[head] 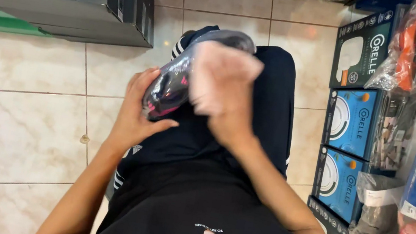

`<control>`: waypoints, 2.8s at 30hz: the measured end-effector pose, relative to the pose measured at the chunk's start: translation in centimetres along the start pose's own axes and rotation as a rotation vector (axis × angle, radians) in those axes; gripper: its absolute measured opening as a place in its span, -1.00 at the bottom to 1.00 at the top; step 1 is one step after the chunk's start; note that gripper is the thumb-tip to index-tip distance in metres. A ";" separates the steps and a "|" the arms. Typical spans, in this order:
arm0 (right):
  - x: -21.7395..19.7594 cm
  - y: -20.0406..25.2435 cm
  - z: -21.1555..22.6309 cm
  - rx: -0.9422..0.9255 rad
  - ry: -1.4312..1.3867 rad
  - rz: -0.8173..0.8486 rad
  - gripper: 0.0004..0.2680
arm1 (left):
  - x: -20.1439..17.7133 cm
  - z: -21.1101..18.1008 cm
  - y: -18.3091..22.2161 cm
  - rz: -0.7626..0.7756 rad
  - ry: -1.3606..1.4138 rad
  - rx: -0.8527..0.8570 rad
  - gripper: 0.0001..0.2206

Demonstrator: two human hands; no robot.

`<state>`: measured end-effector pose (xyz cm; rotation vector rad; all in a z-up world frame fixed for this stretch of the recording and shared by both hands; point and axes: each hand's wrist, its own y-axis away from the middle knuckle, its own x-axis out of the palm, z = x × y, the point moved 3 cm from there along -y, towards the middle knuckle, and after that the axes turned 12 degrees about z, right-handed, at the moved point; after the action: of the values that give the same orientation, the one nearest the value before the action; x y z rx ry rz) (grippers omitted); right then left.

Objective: Wiping and inspecting various shoes with a cloth in a storage or display area

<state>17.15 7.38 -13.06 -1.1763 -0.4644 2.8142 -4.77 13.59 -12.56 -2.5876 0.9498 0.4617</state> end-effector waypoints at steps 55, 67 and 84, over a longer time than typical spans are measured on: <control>-2.0 -1.5 -1.5 -0.188 0.212 -0.050 -0.49 | 3.0 0.3 0.7 -0.239 1.813 -1.012 -0.37; -7.7 -0.8 1.8 -0.009 -0.349 -0.317 -0.57 | -0.1 -0.5 -0.2 -0.048 0.388 -0.499 -0.08; -7.8 2.9 -10.3 0.241 -0.262 -0.603 -0.76 | 1.8 5.3 2.0 -0.335 0.973 -0.660 -0.51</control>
<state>30.07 5.94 -15.40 -0.5073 -0.3942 2.4027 -5.74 13.41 -18.47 -3.5481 0.6083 -0.7917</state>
